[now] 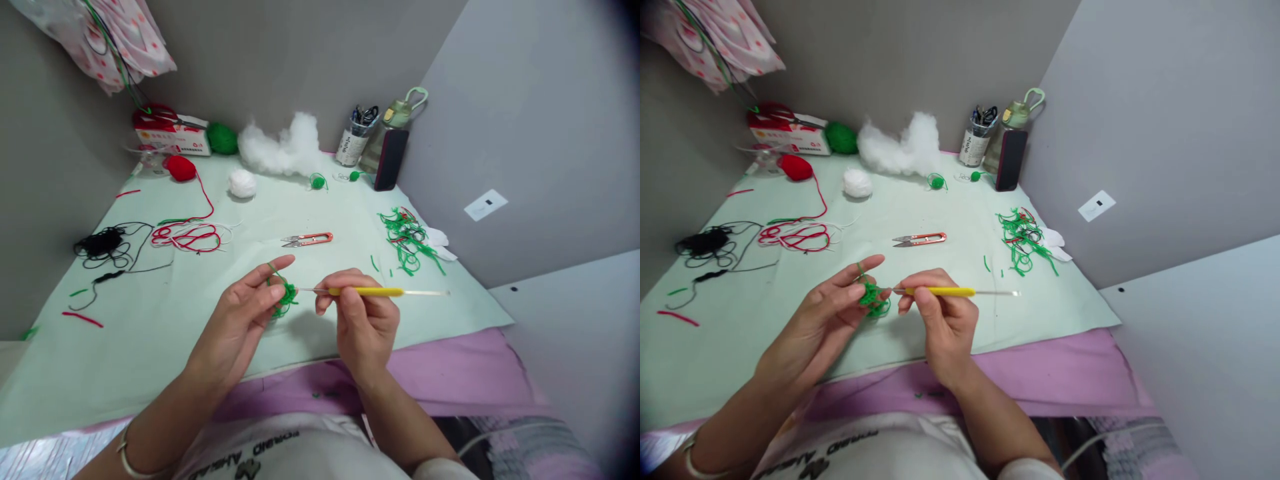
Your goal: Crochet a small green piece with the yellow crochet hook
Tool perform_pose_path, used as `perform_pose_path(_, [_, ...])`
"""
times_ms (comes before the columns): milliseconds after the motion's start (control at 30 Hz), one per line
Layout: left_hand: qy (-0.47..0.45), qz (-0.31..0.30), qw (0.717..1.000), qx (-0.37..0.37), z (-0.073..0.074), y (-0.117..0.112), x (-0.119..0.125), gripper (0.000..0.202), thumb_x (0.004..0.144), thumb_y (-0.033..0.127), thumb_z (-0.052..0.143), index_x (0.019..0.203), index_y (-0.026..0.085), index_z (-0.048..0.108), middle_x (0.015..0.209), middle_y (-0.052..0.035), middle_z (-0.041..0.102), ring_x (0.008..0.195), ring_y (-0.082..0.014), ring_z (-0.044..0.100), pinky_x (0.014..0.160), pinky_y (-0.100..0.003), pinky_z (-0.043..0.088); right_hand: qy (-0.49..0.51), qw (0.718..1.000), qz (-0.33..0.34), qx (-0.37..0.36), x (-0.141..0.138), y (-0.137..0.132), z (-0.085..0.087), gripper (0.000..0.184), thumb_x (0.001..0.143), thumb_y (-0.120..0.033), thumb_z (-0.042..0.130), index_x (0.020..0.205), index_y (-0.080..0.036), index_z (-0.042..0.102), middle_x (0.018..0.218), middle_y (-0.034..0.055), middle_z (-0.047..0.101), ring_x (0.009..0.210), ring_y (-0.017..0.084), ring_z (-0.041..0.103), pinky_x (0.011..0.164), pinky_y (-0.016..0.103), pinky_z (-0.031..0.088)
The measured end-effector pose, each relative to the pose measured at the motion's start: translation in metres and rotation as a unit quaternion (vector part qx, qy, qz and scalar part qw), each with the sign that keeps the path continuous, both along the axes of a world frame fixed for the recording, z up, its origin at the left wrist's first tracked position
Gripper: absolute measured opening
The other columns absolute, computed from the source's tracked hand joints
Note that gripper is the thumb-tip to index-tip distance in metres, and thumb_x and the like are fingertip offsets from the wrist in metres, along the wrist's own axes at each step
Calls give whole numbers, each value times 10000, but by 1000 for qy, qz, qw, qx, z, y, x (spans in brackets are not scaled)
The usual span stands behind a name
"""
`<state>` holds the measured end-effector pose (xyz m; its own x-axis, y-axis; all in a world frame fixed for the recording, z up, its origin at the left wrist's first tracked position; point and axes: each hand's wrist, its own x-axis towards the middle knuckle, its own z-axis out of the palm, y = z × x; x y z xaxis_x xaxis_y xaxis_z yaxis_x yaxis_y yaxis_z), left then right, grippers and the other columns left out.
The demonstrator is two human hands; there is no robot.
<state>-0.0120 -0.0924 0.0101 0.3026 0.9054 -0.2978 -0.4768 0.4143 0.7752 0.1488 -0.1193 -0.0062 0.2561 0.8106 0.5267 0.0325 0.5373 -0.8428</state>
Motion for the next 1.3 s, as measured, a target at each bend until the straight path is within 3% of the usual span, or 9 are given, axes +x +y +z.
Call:
perform_pose_path(100, [31,-9,998,45,-2,-3,4,397,785,281,913,1177,283,851,820,16,670,825,-139,611,833,-253,499,-9,999,34,-10,-2,3,1,197,1052,-330,623,1000,-246,793,916,57,774,774,180,732,636,321,628])
perform_pose_path(200, [47,10,996,71,-5,-6,8,380,811,267,909,1182,317,846,848,26,683,842,-127,615,852,-240,501,-100,995,13,16,-3,1,-5,195,1044,-230,626,1112,-281,801,1017,67,802,928,204,761,718,339,651])
perform_pose_path(367, [-32,-14,999,-7,-9,-3,9,420,792,287,916,1204,259,840,857,9,711,831,-124,636,842,-232,520,-245,963,-53,100,-1,-3,-15,384,1003,-123,650,1295,-347,759,1151,65,783,1000,199,755,815,349,660])
perform_pose_path(467, [-66,-41,996,-51,-11,3,6,339,777,278,899,1104,194,867,889,-26,735,821,-139,655,823,-248,536,-165,982,-50,75,2,-1,-10,295,1009,-138,645,1199,-308,793,1015,54,796,876,188,753,731,329,648])
perform_pose_path(600, [-15,-15,1000,-10,-11,4,4,301,794,261,882,1093,230,868,856,-10,724,859,-162,673,855,-269,526,-6,1000,13,-27,3,3,-1,178,1036,-276,645,1000,-249,816,898,47,771,679,153,691,622,322,604])
perform_pose_path(733, [38,-22,998,48,-7,-3,5,378,785,263,915,1157,292,852,886,-5,730,937,-184,669,951,-314,513,-16,998,50,-22,0,5,-2,146,1019,-283,681,1019,-264,826,983,57,816,837,178,741,693,320,621])
perform_pose_path(1067, [69,-20,996,54,-5,-3,0,314,821,310,864,1134,290,868,898,-15,683,884,-178,585,885,-298,474,103,983,113,-101,8,5,-4,234,1052,-401,621,986,-206,732,883,47,819,649,150,744,630,312,660])
perform_pose_path(1167, [77,-11,995,59,-4,-3,0,284,826,311,853,1109,291,874,860,-5,658,847,-166,561,851,-284,470,38,994,82,-61,9,0,-1,203,1084,-300,559,1051,-233,747,958,41,829,702,149,776,677,314,674])
perform_pose_path(1300, [102,19,992,70,-5,-4,1,282,818,286,863,1101,279,870,830,7,645,808,-156,569,821,-277,486,-159,986,16,48,10,-8,-4,283,1072,-180,530,1241,-286,730,1056,53,835,852,188,810,766,353,690])
